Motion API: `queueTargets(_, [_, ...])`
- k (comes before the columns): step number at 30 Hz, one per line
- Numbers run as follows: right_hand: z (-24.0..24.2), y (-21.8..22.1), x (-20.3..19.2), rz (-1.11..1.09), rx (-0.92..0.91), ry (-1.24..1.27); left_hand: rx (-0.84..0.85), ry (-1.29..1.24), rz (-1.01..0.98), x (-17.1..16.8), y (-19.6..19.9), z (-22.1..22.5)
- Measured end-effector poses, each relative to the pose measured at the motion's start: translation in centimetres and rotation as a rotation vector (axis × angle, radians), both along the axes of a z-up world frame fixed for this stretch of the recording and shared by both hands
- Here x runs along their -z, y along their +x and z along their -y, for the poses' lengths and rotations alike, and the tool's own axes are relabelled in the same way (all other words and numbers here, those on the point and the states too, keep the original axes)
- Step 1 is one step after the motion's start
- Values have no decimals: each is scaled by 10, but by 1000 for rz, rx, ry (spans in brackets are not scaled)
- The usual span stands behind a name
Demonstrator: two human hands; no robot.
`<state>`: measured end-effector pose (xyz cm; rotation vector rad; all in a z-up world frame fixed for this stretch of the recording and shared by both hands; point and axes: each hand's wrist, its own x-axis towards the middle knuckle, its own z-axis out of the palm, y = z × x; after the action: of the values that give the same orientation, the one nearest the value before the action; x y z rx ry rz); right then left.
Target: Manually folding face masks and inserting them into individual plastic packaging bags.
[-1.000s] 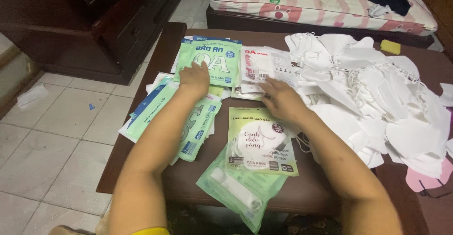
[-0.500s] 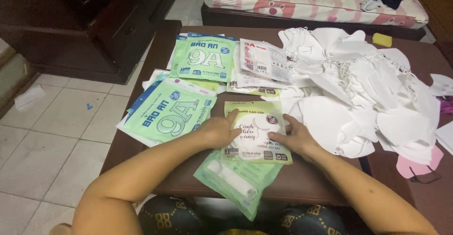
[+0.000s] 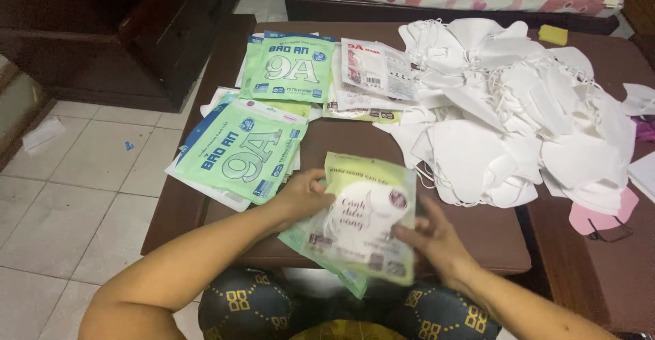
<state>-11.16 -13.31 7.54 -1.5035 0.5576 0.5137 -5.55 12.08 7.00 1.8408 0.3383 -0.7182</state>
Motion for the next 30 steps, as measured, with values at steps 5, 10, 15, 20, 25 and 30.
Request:
queueTargets(5, [4, -20, 10, -118, 80, 112, 134, 236, 151, 29, -8, -9])
queueTargets(10, [-6, -16, 20, -124, 119, 198, 123, 334, 114, 23, -14, 4])
queueTargets(15, [-37, -8, -5, -102, 3, 92, -150, -287, 94, 15, -18, 16])
queueTargets(20, [-69, 19, -62, 232, -10, 8, -84, -160, 425, -69, -2, 11])
queueTargets(25, [-93, 146, -63, 492, -90, -197, -186, -30, 566, -101, 86, -30])
queueTargets(30, [-147, 279, -17, 842, 30, -89, -383, -23, 780, -64, 214, -85])
